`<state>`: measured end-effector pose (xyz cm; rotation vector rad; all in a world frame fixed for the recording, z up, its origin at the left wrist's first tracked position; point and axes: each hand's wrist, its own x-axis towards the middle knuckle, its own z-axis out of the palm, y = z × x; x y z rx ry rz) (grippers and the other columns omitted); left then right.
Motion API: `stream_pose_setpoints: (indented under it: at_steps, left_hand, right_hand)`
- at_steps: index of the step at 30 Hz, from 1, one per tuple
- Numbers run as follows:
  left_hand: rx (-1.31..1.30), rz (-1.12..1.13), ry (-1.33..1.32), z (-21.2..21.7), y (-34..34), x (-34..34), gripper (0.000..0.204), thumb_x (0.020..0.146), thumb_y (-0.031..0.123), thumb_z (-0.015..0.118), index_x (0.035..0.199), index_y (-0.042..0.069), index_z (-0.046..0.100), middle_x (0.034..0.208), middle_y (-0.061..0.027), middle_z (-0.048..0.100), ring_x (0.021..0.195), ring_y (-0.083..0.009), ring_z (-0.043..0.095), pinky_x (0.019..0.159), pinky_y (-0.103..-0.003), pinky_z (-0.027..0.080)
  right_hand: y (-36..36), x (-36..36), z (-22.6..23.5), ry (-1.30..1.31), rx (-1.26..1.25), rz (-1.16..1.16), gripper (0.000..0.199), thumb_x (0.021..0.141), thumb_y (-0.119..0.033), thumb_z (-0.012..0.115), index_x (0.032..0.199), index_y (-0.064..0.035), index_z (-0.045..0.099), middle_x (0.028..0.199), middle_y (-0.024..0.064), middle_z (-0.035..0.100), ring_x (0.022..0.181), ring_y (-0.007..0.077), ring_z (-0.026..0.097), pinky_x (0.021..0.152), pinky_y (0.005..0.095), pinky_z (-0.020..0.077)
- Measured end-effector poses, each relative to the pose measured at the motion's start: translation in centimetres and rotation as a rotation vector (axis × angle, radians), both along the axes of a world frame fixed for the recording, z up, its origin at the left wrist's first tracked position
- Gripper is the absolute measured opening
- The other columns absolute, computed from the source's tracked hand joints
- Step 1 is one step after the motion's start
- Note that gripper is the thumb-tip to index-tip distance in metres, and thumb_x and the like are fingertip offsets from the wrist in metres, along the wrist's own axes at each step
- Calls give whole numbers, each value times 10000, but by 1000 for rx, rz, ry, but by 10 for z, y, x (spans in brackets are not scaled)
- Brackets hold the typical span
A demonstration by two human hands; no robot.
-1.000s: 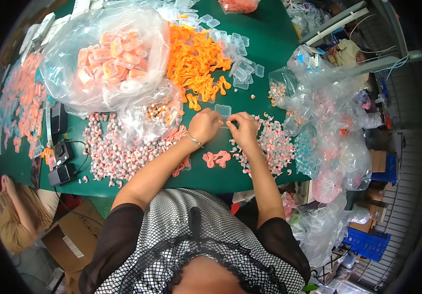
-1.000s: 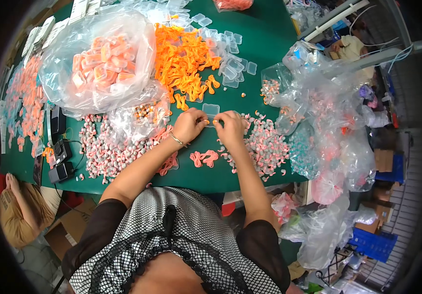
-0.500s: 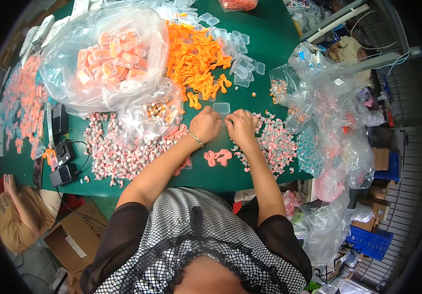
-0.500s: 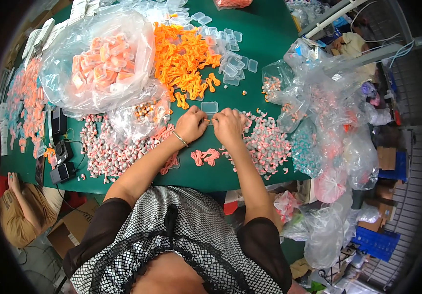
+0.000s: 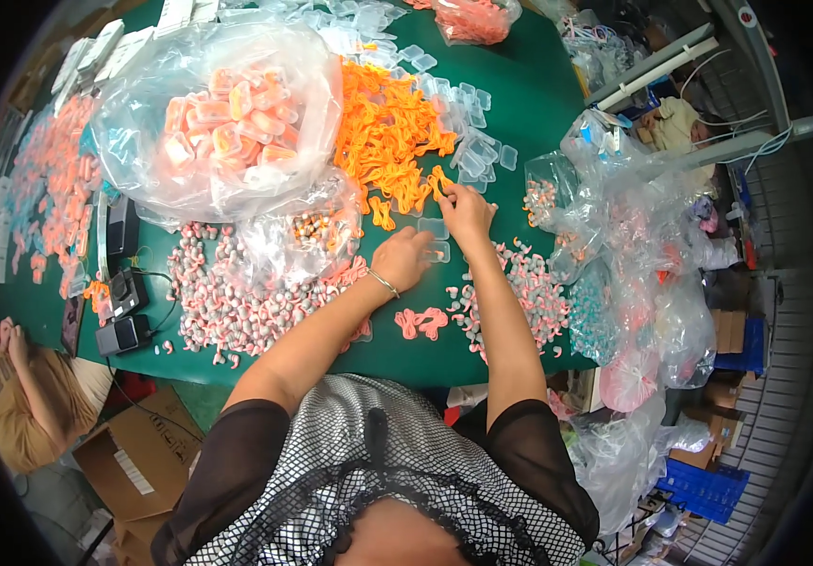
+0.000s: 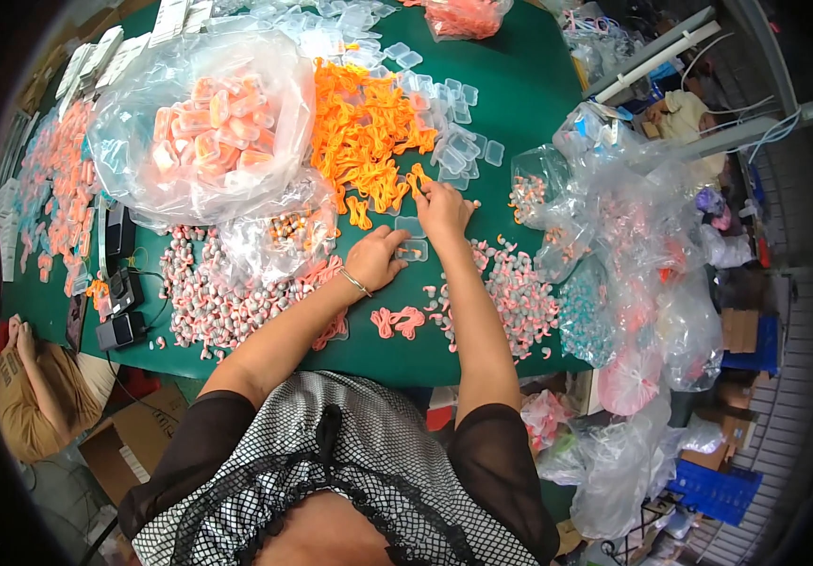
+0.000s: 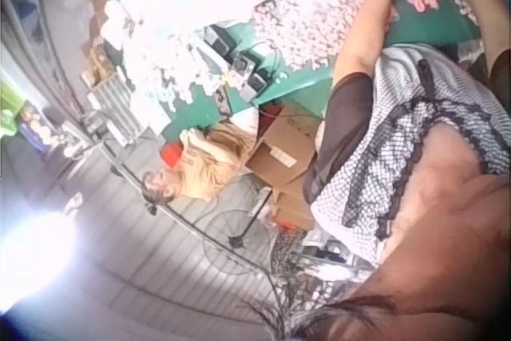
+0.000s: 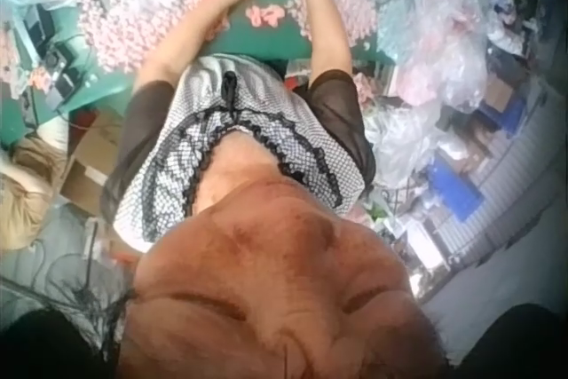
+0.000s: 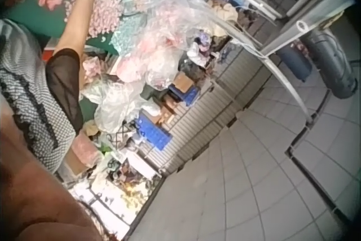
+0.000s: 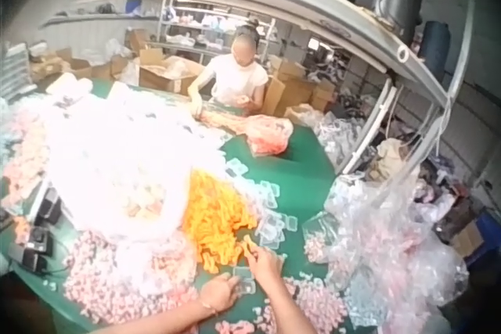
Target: Sorting small pink plastic parts and putting them into clear plastic cases.
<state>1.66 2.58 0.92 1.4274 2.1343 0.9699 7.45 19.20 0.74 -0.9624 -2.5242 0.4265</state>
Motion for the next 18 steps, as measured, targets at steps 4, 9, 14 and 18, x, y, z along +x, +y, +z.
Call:
stream_pose_setpoints:
  at_steps: [4, 9, 14, 18]
  left_hand:
    - [8, -3, -6, -1, 2, -1, 445, 696, 135, 735, 1107, 122, 564, 912, -116, 554, 850, -323, 594, 735, -407, 489]
    - [-9, -1, -54, -1, 6, -6, 455, 687, 124, 745, 1105, 128, 564, 904, -112, 559, 848, -316, 598, 734, -402, 490]
    - [-33, 9, -64, -3, 6, -9, 466, 673, 117, 755, 1099, 131, 567, 922, -101, 574, 849, -306, 602, 728, -395, 490]
    - [-40, 15, -74, -2, 7, -9, 469, 659, 130, 767, 1086, 128, 571, 904, -93, 584, 850, -299, 606, 729, -392, 492]
  right_hand:
    - [9, -13, -11, -158, -7, -79, 166, 740, -216, 693, 879, -131, 666, 829, 36, 651, 768, 257, 632, 656, 415, 471]
    - [11, 13, 4, -2, -142, -84, 113, 753, -176, 662, 845, -116, 637, 815, 65, 630, 744, 263, 619, 665, 410, 464]
    - [-12, 59, 21, 161, -351, 95, 132, 751, -89, 666, 880, -93, 638, 773, 35, 606, 688, 225, 596, 644, 373, 448]
    - [-26, 74, 23, 115, -68, 400, 142, 748, -55, 675, 885, -53, 640, 792, 60, 597, 675, 197, 586, 636, 316, 446]
